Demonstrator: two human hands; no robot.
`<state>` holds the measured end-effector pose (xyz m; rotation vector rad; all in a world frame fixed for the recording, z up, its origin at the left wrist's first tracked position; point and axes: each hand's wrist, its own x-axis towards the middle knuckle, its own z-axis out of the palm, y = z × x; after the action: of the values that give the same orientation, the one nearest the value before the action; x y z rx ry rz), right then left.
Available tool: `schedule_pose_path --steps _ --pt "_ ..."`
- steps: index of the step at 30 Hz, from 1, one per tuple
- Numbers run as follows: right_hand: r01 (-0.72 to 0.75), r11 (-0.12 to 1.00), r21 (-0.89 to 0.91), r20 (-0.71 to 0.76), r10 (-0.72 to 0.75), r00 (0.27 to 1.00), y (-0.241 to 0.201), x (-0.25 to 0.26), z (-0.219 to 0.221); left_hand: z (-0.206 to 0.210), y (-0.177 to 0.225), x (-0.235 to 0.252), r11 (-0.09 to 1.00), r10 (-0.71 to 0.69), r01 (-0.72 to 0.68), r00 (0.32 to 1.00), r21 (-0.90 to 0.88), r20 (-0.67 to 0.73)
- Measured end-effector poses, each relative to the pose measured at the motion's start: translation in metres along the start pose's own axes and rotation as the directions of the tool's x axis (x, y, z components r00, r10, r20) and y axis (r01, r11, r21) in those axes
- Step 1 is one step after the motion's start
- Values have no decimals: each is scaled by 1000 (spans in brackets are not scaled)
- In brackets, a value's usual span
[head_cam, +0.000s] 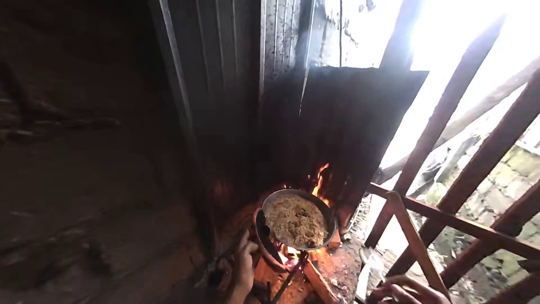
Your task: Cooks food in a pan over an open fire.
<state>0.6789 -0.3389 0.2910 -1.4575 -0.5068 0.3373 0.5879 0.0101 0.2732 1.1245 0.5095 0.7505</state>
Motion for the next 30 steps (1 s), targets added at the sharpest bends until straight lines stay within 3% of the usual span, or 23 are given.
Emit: schedule_pose_path --steps 2,4,6,7,9,11,13,16,19,24,26,30 --pt "14 982 -187 47 -6 999 -20 25 1 -3 -11 -3 996 67 -72 994 59 90" --pt "56 872 -486 73 -23 997 -38 59 5 -1 -21 0 983 149 -160 981 87 121" --pt "71 533 -843 63 -34 997 -59 98 16 5 -24 6 975 208 -213 975 60 84" --pt "42 356 -933 41 -11 999 -67 116 26 6 -25 9 970 231 -236 970 67 70" --pt "13 106 -994 22 80 997 -74 148 41 7 -28 12 961 253 -259 965 99 76" --pt "12 -35 -999 6 175 985 -67 179 53 10 -28 10 966 233 -235 972 108 35" --pt "71 -66 -995 53 236 970 -49 200 65 13 -28 8 970 225 -224 974 98 -4" --pt "263 -14 -965 243 336 910 -15 227 84 23 -27 5 966 246 -238 966 100 -75" --pt "410 -27 -912 373 366 853 -28 252 83 27 -27 3 953 290 -274 949 129 -124" --pt "579 -197 -791 577 76 813 -67 301 51 35 -32 3 957 287 -267 935 116 -209" --pt "569 -221 -792 587 -21 809 -66 326 47 36 -35 5 952 304 -282 924 121 -233" --pt "522 -204 -829 541 -53 839 -33 350 53 37 -37 4 947 319 -294 916 132 -245"
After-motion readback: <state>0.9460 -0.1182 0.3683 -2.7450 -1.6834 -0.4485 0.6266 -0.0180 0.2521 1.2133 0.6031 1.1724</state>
